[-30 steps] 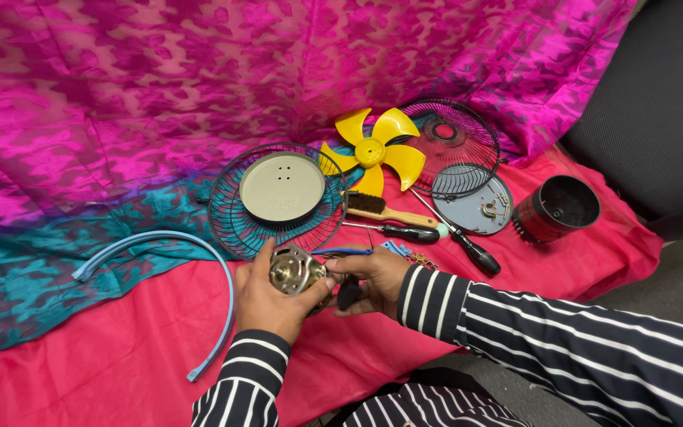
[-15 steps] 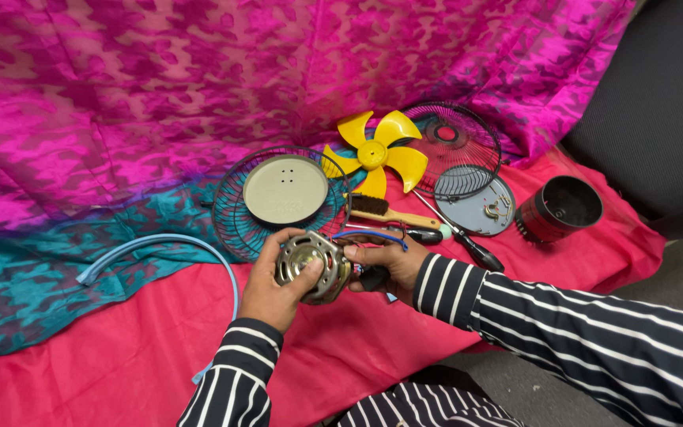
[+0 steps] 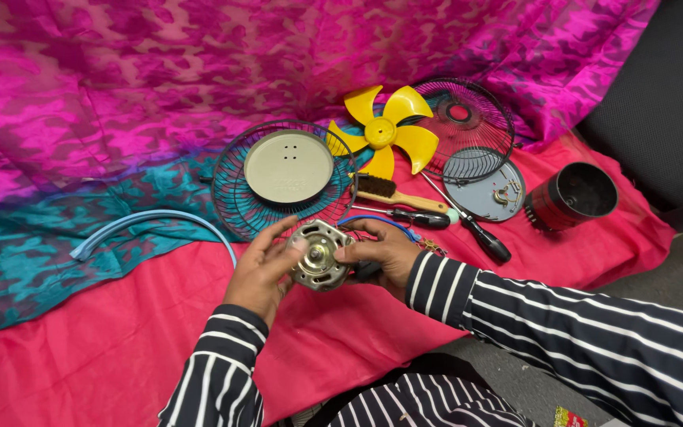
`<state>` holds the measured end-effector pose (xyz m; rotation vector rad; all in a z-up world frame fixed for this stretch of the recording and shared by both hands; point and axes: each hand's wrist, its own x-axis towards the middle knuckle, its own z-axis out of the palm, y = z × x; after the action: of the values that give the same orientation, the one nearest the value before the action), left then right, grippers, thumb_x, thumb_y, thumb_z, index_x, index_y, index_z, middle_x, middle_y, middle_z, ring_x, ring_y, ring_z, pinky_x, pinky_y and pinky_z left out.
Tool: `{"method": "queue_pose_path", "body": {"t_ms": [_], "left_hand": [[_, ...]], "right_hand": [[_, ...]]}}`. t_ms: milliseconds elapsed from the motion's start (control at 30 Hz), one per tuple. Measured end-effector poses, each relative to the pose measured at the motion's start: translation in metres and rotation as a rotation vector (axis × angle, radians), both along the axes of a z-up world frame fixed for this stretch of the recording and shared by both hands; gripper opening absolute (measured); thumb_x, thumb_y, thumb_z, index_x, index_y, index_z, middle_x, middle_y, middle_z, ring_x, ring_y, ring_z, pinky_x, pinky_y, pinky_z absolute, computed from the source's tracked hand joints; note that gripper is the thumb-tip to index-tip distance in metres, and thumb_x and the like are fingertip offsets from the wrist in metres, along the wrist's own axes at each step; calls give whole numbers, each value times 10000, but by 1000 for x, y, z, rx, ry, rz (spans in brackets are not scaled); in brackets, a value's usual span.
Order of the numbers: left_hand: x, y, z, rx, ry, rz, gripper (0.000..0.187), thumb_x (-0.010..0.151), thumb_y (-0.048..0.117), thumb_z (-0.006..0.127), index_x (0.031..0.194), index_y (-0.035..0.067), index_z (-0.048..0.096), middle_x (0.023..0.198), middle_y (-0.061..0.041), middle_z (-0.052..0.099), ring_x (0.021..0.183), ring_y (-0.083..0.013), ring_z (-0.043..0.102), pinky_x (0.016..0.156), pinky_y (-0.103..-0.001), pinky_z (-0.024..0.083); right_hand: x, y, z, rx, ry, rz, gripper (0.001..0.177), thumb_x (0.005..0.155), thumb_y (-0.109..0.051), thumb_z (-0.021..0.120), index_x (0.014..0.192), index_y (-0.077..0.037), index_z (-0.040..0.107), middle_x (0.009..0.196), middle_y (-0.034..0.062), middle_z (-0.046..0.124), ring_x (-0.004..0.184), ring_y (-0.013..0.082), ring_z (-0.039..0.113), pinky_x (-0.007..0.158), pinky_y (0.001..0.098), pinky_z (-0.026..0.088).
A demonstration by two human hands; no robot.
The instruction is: The person repairs an electric fan motor by hand, using a screwdriver to tighten screws on the motor housing. They then place the motor into the fan cage.
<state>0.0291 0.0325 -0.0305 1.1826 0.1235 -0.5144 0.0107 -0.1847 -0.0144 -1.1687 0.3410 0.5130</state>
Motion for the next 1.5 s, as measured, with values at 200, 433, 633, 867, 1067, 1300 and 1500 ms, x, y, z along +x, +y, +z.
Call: {"method": "queue_pose_path", "body": {"t_ms": [200, 433, 633, 867, 1067, 1300, 1500], "left_hand": [[-1, 5, 1, 58, 412, -65, 605, 886, 545, 537, 1343, 156, 613, 1223, -98, 702, 1051, -280, 677, 898, -496, 512], [2, -14, -15, -5, 133, -38, 547, 926, 424, 635, 1274, 2, 639, 1150, -151, 737, 1049, -277, 720, 934, -481, 589], [0, -12, 1, -103, 81, -103, 678, 868, 387, 655, 1482, 168, 468, 1374, -107, 612, 1165, -232, 657, 968, -483, 536], [9, -24, 25, -35, 391, -11, 634, 849, 608, 554, 1394, 312, 425, 1301, -92, 596, 1028, -308, 695, 845, -595, 575], [6, -30, 11, -100, 95, 224, 512, 851, 243, 701, 1283, 178, 435, 1168, -117, 627, 1013, -263, 682, 761, -505, 611], [5, -23, 3, -65, -204, 189, 971, 696, -32, 748, 1514, 178, 270, 1282, -132, 581, 1127, -242, 660, 885, -387, 604], [13, -34, -8, -136, -68, -23, 1027, 694, -18, 761, 1579, 119, 258, 1375, -160, 602, 1200, -226, 655, 951, -305, 569]], "right_hand": [[1, -6, 4, 93, 54, -5, 533, 795, -113, 773, 1284, -85, 564, 1133, 107, 704, 980, 225, 722, 883, 429, 606], [7, -20, 0, 287, 40, 77, 560, 836, -133, 753, 1342, -28, 538, 1182, 113, 697, 1056, 225, 697, 935, 405, 579], [27, -36, -1, 70, -116, 259, 738, 743, 15, 790, 1407, -20, 471, 1276, 129, 658, 1159, 225, 668, 1021, 403, 545], [29, -20, 1, -507, -698, 400, 969, 625, -8, 894, 1489, -51, 457, 1438, 122, 581, 1387, 248, 546, 1192, 398, 429], [26, -16, 8, -862, -877, 535, 1054, 679, -14, 917, 1570, -181, 380, 1511, 194, 421, 1414, 346, 407, 1133, 435, 390], [37, -27, 14, -4, -18, 353, 960, 748, 28, 741, 1596, -218, 364, 1402, 96, 568, 1213, 251, 584, 979, 390, 537], [23, -21, 12, -20, -330, 296, 942, 722, 48, 813, 1552, -80, 386, 1421, 73, 583, 1297, 187, 588, 1090, 333, 513]]}}
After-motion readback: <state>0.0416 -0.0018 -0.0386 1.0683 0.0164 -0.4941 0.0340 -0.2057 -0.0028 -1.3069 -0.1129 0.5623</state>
